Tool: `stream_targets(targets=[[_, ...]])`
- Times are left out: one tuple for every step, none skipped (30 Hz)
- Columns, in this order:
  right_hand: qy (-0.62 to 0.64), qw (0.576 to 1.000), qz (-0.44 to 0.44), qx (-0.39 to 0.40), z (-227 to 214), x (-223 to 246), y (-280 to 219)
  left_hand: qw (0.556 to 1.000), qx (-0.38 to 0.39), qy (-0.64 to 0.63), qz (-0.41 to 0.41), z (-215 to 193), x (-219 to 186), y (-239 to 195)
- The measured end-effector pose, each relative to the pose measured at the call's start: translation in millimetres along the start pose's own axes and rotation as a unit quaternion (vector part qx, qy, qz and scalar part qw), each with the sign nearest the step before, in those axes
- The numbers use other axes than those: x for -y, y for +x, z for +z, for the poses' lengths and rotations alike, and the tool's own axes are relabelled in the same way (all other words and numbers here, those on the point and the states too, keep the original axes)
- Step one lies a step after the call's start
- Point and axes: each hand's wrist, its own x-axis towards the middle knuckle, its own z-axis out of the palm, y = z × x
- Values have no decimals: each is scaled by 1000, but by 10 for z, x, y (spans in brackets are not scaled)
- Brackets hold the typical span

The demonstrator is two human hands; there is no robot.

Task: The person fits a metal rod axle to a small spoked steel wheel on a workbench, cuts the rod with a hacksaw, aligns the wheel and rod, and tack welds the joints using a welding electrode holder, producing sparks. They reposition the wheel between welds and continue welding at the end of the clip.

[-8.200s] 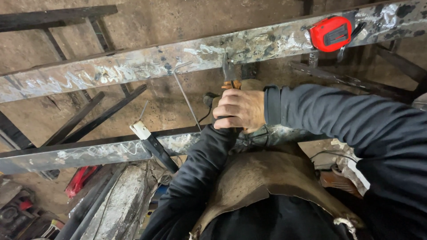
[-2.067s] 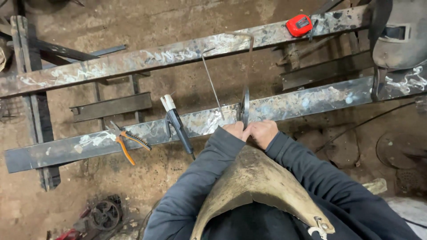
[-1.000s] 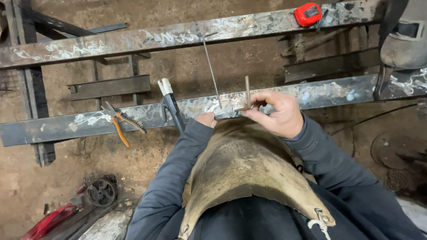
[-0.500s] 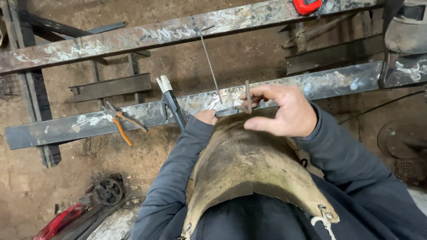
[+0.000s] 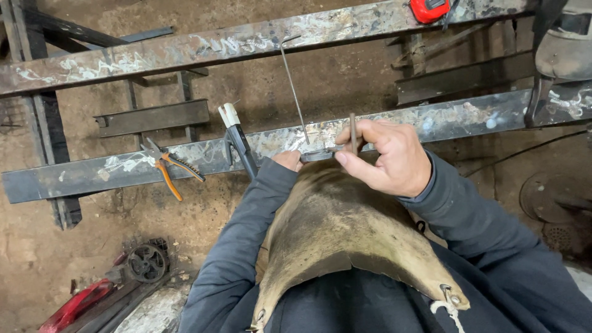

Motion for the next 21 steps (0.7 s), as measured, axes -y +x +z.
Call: stream_targets(targets=[[-17, 1000, -4, 0, -9, -4, 2, 1000, 19, 5, -7, 19, 11, 12], [-34, 999, -9, 1, -14, -8, 5, 999, 38, 9, -15, 36, 25, 19], [-33, 999, -10, 2, -32, 3, 8, 999, 37, 9, -17, 86, 57, 28], [-34, 999, -10, 5, -46, 15, 11, 999, 49, 24, -3, 133, 93, 30], [-35, 999, -9, 8, -61, 26, 17, 997, 61, 39, 10, 180, 129, 34], [-34, 999, -10, 10, -95, 52, 27, 997, 60, 38, 8, 72, 60, 44], [-14, 1000, 9, 18, -130, 76, 38, 998, 55, 37, 0, -36, -9, 58], [6, 999, 30, 25, -164, 99, 47, 998, 51, 36, -8, -143, -78, 71], [7, 999, 29, 26, -190, 72, 46, 998, 51, 35, -10, -192, -16, 193], [17, 998, 45, 28, -223, 44, 42, 993, 94, 70, 20, -233, 37, 322], [27, 997, 60, 29, -258, 12, 39, 984, 138, 106, 50, -273, 91, 456], [28, 997, 62, 32, -274, -30, 44, 984, 140, 104, 48, -335, 150, 651], [29, 997, 73, 27, -292, -76, 47, 988, 125, 88, -10, -393, 210, 850], [28, 996, 84, 21, -316, -126, 48, 989, 111, 72, -67, -445, 266, 1063], [29, 996, 86, 23, -329, -152, 82, 989, 113, 71, -67, -556, 258, 1245], [39, 994, 102, 25, -352, -174, 100, 980, 95, 19, -174, -647, 231, 1448], [49, 992, 117, 27, -382, -201, 116, 957, 78, -33, -278, -734, 198, 1658], [48, 991, 123, 25, -404, -229, 125, 957, 83, -34, -275, -595, 352, 1804], [69, 989, 127, 40, -428, -256, 133, 962, 75, 31, -262, -454, 501, 1951], [92, 986, 129, 56, -442, -285, 147, 961, 65, 96, -249, -322, 665, 2081], [92, 985, 133, 54, -464, -326, 147, 962, 69, 96, -247, -298, 663, 2112]])
